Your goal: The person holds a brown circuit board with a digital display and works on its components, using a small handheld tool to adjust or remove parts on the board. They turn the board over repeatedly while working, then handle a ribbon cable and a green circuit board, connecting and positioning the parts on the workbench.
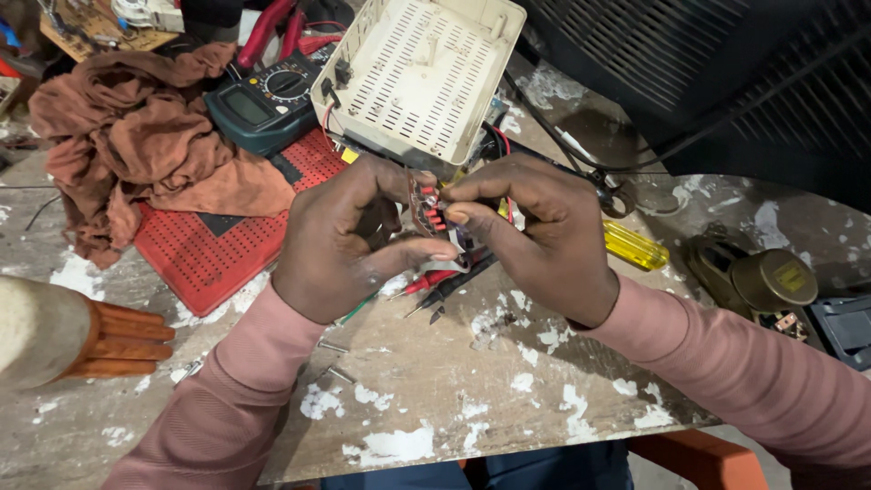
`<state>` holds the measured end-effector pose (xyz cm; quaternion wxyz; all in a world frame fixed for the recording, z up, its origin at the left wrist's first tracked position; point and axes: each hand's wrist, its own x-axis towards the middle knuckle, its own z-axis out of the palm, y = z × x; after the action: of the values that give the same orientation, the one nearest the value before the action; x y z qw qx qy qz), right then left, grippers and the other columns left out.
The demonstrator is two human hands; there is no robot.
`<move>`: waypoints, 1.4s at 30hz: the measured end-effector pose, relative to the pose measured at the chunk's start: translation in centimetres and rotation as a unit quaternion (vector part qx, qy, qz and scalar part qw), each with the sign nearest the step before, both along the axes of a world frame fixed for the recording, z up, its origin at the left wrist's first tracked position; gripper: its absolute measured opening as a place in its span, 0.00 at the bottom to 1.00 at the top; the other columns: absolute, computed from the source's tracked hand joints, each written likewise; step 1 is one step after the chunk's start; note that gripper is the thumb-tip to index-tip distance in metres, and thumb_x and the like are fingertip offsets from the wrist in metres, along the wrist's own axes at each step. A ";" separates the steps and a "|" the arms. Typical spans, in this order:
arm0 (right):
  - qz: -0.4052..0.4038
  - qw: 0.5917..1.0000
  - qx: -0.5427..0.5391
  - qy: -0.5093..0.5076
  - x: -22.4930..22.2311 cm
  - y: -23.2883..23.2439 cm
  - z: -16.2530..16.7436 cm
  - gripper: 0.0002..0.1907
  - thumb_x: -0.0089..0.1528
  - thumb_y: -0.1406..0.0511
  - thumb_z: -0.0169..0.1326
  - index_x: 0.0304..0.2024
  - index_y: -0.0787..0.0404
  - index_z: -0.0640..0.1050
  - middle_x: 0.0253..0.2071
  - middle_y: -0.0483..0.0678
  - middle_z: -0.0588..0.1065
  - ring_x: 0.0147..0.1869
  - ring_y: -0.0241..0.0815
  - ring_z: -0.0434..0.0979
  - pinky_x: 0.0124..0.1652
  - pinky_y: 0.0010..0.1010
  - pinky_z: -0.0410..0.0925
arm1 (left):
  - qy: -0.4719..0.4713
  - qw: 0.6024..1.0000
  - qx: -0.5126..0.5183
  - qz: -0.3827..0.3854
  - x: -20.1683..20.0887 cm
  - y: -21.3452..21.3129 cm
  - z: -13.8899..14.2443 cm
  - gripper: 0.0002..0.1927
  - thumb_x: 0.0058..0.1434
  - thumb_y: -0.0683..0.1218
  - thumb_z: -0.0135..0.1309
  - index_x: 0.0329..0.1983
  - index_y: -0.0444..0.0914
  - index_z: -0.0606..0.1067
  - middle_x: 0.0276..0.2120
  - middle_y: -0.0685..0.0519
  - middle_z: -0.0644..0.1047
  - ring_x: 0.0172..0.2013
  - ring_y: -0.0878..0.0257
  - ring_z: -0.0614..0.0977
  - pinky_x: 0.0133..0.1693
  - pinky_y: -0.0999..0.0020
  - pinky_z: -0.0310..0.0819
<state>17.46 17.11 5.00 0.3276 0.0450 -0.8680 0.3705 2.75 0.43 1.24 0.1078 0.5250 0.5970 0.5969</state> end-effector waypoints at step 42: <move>0.014 0.999 -0.034 0.023 0.0 0.2 -0.5 0.05 0.65 0.74 0.62 0.44 0.68 0.81 0.44 0.52 0.81 0.47 0.38 0.81 0.48 0.26 0.73 | 0.092 0.994 0.024 0.056 0.2 -0.1 0.5 0.27 0.54 0.52 0.74 0.46 0.35 0.72 0.35 0.52 0.81 0.30 0.71 0.81 0.31 0.75 0.75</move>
<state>17.48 17.33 4.48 0.3435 0.0550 -0.8465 0.4031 2.98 0.37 1.77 0.0061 0.5459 0.6181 0.5656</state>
